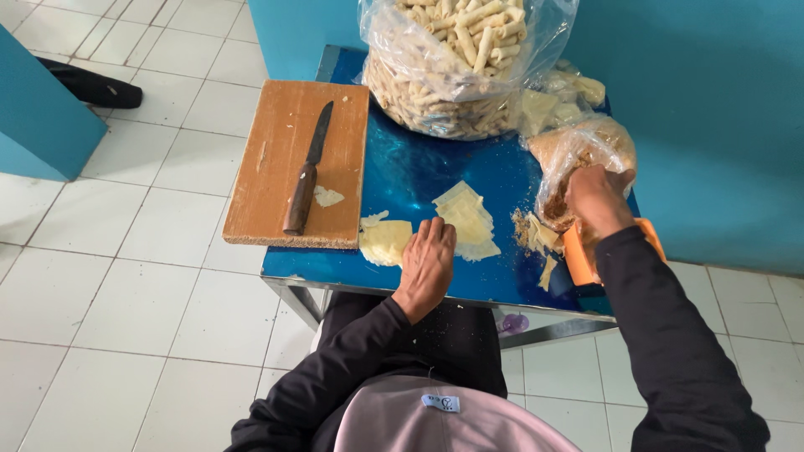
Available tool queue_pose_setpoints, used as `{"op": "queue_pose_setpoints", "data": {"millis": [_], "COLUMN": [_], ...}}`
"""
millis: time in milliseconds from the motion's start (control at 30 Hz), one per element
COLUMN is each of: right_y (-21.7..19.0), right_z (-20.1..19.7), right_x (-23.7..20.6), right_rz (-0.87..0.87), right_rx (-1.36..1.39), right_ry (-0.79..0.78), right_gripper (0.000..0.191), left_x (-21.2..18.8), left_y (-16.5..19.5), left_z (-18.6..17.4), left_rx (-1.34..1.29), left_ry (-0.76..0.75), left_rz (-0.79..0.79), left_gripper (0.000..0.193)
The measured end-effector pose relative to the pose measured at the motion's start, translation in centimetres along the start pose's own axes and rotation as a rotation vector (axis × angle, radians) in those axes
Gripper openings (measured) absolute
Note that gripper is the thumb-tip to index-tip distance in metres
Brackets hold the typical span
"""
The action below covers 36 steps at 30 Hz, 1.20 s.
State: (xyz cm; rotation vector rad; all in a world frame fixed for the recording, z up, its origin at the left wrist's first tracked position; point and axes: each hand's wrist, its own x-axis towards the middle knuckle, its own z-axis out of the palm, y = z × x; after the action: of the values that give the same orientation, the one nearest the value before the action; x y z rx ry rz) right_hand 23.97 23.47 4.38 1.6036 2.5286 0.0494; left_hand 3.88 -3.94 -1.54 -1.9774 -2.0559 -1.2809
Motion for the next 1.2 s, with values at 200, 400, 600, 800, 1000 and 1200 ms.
{"op": "queue_pose_setpoints", "data": {"millis": [200,400,600,800,1000,1200], "right_y": [-5.2,-12.0,-11.3,-9.5,-9.3,-9.5], "right_z": [2.1,2.2,3.0,4.7,6.0,5.7], "right_x": [-5.8,-11.4,-14.2,-16.5,-17.9,-18.8], "right_rz": [-0.458,-0.611,-0.730,-0.456,-0.527,-0.596], "right_rx": [0.446,0.487,0.598,0.366,-0.066,-0.313], "right_ry": [0.189,0.335,0.569,0.324,0.449,0.531], "right_gripper": [0.004,0.013,0.028,0.077,0.067,0.055], "left_x": [0.3,1.0,1.3,1.3,1.5,1.5], "left_y": [0.1,0.2,0.0,-0.3,-1.1,-1.3], "left_z": [0.4,-0.4,-1.1,0.2,1.3,1.3], "left_rx": [-0.132,-0.349,-0.460,-0.509,-0.511,-0.521], "left_ry": [0.033,0.053,0.020,0.034,-0.005,-0.062], "left_rz": [-0.024,-0.033,-0.080,-0.027,0.004,-0.054], "left_gripper": [0.006,0.022,0.033,0.034,0.032,0.030]}}
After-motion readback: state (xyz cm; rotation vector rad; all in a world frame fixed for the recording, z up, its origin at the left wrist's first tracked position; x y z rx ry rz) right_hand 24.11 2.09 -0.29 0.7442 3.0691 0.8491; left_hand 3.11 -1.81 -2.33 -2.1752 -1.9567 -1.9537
